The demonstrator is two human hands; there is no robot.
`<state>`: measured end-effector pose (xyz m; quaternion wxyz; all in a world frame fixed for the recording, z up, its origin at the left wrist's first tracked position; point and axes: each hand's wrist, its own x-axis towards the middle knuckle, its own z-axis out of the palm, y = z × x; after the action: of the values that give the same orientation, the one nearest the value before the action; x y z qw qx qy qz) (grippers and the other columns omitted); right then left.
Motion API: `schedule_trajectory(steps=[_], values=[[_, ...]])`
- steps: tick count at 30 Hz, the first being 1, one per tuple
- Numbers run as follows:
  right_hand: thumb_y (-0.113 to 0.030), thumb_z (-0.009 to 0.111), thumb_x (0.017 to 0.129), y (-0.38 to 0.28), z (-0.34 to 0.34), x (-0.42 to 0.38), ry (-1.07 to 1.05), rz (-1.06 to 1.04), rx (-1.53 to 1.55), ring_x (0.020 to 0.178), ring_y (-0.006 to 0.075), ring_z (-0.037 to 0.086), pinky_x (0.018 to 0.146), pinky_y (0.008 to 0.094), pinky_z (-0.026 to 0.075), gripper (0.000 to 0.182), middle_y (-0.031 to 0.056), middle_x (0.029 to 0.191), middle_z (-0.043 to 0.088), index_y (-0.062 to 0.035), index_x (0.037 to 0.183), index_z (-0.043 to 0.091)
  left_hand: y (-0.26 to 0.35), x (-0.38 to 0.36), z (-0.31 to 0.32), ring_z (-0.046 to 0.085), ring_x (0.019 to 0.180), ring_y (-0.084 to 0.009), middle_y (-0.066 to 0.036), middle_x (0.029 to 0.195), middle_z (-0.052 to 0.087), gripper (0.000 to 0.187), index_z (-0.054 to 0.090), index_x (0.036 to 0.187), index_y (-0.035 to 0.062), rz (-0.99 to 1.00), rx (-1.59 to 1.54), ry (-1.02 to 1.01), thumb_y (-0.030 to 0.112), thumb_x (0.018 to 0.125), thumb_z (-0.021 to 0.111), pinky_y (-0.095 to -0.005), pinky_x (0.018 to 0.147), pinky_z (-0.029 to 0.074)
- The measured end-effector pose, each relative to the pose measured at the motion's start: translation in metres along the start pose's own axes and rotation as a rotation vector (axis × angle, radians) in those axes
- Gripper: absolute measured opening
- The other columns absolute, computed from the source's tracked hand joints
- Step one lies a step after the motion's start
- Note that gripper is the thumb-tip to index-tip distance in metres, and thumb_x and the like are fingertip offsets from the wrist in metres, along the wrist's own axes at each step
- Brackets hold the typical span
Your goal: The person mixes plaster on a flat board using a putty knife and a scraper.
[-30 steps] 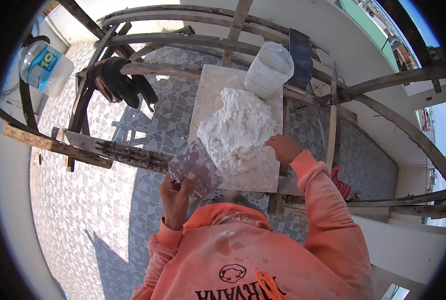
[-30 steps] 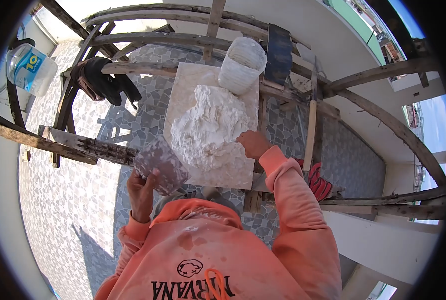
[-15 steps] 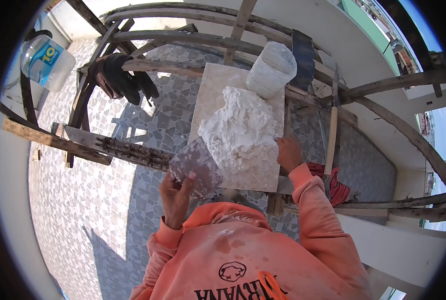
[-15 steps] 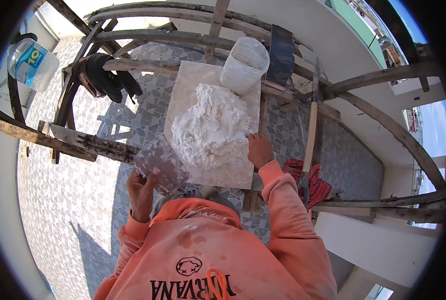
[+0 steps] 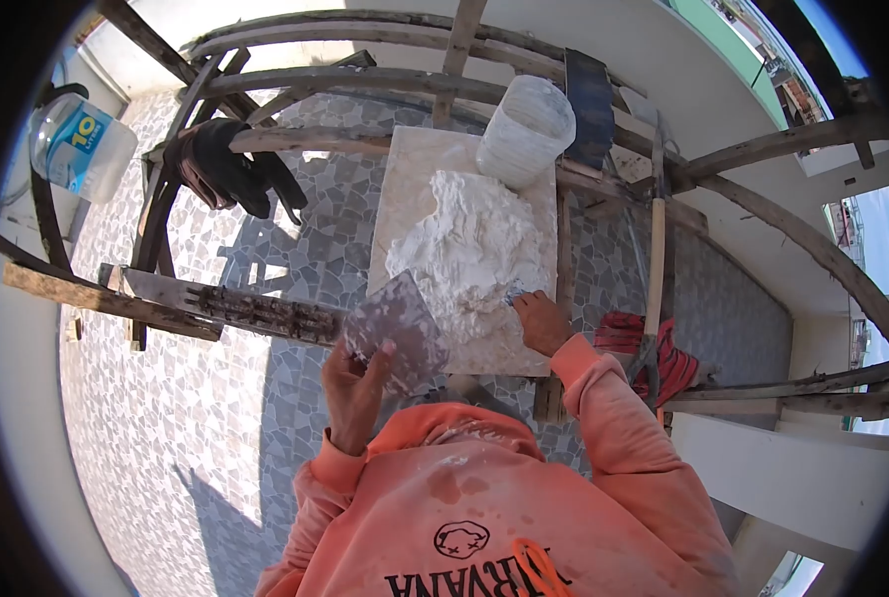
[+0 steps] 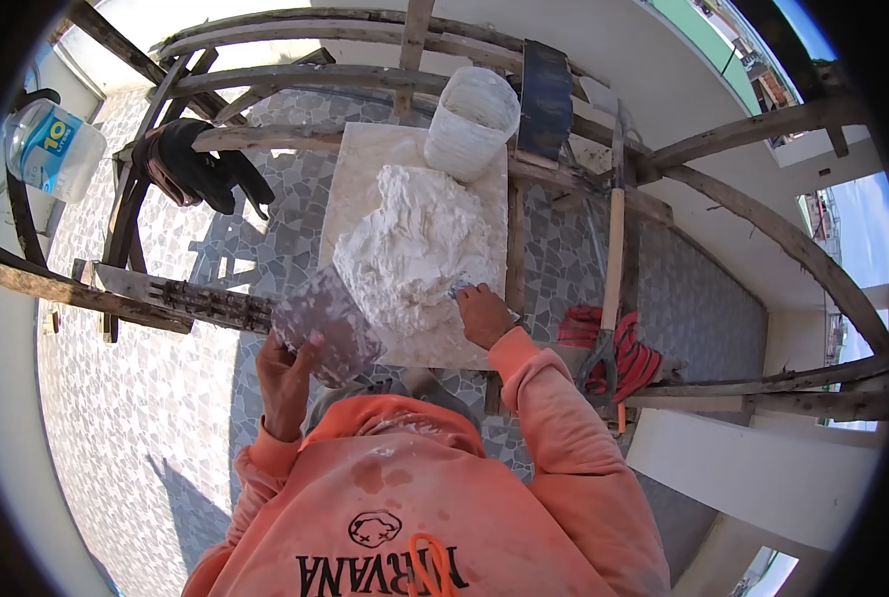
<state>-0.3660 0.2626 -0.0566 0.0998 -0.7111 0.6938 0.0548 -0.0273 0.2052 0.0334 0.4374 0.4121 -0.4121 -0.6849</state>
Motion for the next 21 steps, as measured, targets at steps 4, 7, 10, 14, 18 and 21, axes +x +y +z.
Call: schedule_trajectory(steps=[4,7,10,14,18,21], values=[[-0.003,0.061,0.071,0.047,-0.037,0.006,0.155,-0.051,0.143,0.101,0.0278,0.06,0.082,0.04,0.051,0.038,0.0119,0.103,0.064,-0.005,0.109,0.063,0.005,-0.003,0.0,0.06,0.088,-0.0085,-0.005,0.102,0.067,0.03,0.059,0.118,-0.0031,-0.012,0.024,0.016,0.01,0.092,0.068,-0.0245,0.076,0.049],[-0.006,0.064,0.072,0.058,-0.042,0.023,0.245,0.045,-0.072,0.099,0.0282,0.06,0.081,0.0388,0.051,0.035,0.0111,0.104,0.063,-0.0058,0.107,0.063,0.002,-0.005,-0.001,0.06,0.089,-0.0084,-0.005,0.103,0.067,0.031,0.059,0.118,-0.0031,-0.003,0.027,0.018,0.01,0.092,0.068,-0.0244,0.077,0.049],[-0.008,0.066,0.073,0.047,0.0,0.032,0.018,-0.05,-0.271,0.099,0.0283,0.06,0.08,0.0389,0.052,0.034,0.0108,0.105,0.063,-0.0065,0.107,0.064,0.0,-0.007,-0.002,0.06,0.088,-0.008,-0.005,0.103,0.067,0.031,0.059,0.118,-0.0032,0.013,0.015,0.018,0.01,0.092,0.067,-0.0243,0.076,0.049],[-0.003,0.062,0.071,0.058,-0.053,0.034,-0.123,-0.121,-0.011,0.103,0.0296,0.06,0.086,0.0421,0.05,0.043,0.0125,0.107,0.064,-0.0045,0.114,0.062,0.002,-0.009,0.0,0.06,0.086,-0.0076,-0.005,0.101,0.067,0.03,0.059,0.118,-0.0028,0.034,-0.028,0.048,0.011,0.092,0.068,-0.0239,0.074,0.049],[-0.006,0.063,0.073,0.061,-0.061,0.052,0.011,0.067,-0.275,0.105,0.0294,0.061,0.084,0.0416,0.053,0.041,0.011,0.107,0.065,-0.0067,0.113,0.065,0.003,-0.012,-0.002,0.06,0.085,-0.0073,-0.004,0.101,0.067,0.03,0.059,0.118,-0.002,0.012,0.006,0.076,0.011,0.092,0.067,-0.0235,0.073,0.049],[-0.005,0.064,0.073,0.048,-0.024,0.049,-0.176,-0.015,-0.315,0.104,0.0305,0.06,0.084,0.0421,0.053,0.04,0.0109,0.107,0.064,-0.0066,0.113,0.065,0.001,-0.013,-0.003,0.06,0.086,-0.0073,-0.004,0.101,0.068,0.029,0.059,0.118,-0.0018,-0.001,0.006,0.082,0.011,0.093,0.067,-0.0234,0.073,0.049]])
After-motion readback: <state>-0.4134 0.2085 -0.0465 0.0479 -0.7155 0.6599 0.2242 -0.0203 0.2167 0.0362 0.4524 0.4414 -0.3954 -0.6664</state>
